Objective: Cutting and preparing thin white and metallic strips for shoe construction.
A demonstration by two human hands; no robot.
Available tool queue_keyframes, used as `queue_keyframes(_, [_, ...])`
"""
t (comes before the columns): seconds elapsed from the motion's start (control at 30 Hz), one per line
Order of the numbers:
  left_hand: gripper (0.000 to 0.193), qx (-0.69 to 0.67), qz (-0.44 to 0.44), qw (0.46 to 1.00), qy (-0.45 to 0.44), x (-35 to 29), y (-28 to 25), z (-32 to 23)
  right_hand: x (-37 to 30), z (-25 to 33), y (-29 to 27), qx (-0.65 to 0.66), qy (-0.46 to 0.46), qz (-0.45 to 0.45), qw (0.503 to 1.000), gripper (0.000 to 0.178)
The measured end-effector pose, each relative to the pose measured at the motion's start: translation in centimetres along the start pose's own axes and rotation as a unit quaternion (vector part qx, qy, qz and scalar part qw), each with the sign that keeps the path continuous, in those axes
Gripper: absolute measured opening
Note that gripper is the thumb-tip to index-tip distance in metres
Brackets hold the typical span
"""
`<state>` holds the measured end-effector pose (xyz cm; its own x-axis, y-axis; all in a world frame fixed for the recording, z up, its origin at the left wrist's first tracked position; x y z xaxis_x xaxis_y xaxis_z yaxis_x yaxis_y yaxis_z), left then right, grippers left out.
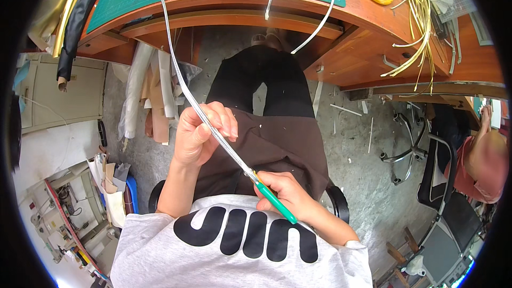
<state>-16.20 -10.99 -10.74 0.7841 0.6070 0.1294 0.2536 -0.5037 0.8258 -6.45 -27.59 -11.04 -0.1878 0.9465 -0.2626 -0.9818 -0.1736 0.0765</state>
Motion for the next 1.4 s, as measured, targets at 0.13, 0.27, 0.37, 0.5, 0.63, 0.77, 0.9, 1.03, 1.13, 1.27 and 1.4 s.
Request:
queue_keyframes(0.13, [0.023,-0.006,-0.001,1.0,-0.001,-0.1,0.1,0.2,0.1,0.5,0.0,0.014,0.023,-0.002,1.0,0.06])
queue_keyframes(0.27, [0.025,0.044,-0.025,0.998,-0.029,-0.3,0.6,0.8,0.6,0.7,0.3,0.036,0.024,-0.016,0.999,0.063])
queue_keyframes(0.37, [0.025,0.042,-0.032,0.998,-0.026,-0.3,0.6,1.0,0.5,0.2,0.3,0.026,0.046,-0.021,0.998,0.076])
queue_keyframes(0.5, [0.023,0.022,-0.009,0.999,-0.034,-0.2,0.2,1.0,0.3,0.0,0.4,0.04,0.059,-0.029,0.997,0.075])
queue_keyframes(0.63, [0.021,0.008,0.008,0.999,-0.035,-0.2,-0.1,1.1,0.5,0.2,-0.1,0.017,0.025,-0.026,0.999,0.06])
queue_keyframes(0.77, [0.02,0.005,0.001,0.999,-0.033,-0.2,0.0,1.1,0.8,0.8,-0.3,-0.014,0.021,-0.046,0.999,0.065])
queue_keyframes(0.9, [0.022,0.024,-0.034,0.999,-0.011,0.8,0.5,-0.5,0.4,0.7,-0.9,-0.015,0.001,-0.029,0.999,0.054])
queue_keyframes(1.03, [0.019,0.048,-0.064,0.997,0.022,1.4,-0.9,-2.5,-0.1,0.5,-1.4,-0.03,0.026,-0.021,0.999,0.053])
queue_keyframes(1.13, [0.014,0.094,-0.118,0.989,-0.009,1.4,0.0,-3.0,-0.3,0.2,-1.6,-0.03,0.039,-0.031,0.998,0.055])
queue_keyframes(1.27, [0.014,0.163,-0.188,0.968,-0.024,0.9,1.4,-2.8,0.0,0.3,-1.7,-0.014,0.058,-0.043,0.997,0.058])
queue_keyframes(1.4, [0.014,0.174,-0.203,0.963,-0.024,0.8,1.7,-2.9,0.4,0.4,-1.7,-0.026,0.037,-0.044,0.998,0.058])
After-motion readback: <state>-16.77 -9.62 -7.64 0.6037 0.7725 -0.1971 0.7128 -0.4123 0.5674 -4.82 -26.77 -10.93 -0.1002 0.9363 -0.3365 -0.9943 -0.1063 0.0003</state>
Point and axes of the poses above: each hand's wrist, its own x-axis towards the middle knuckle, its own y-axis out of the palm, z = x × y, the point moved 4 cm from there along x, towards the middle knuckle, and after that the axes turned 6 degrees about -x, right-handed, at the moved point
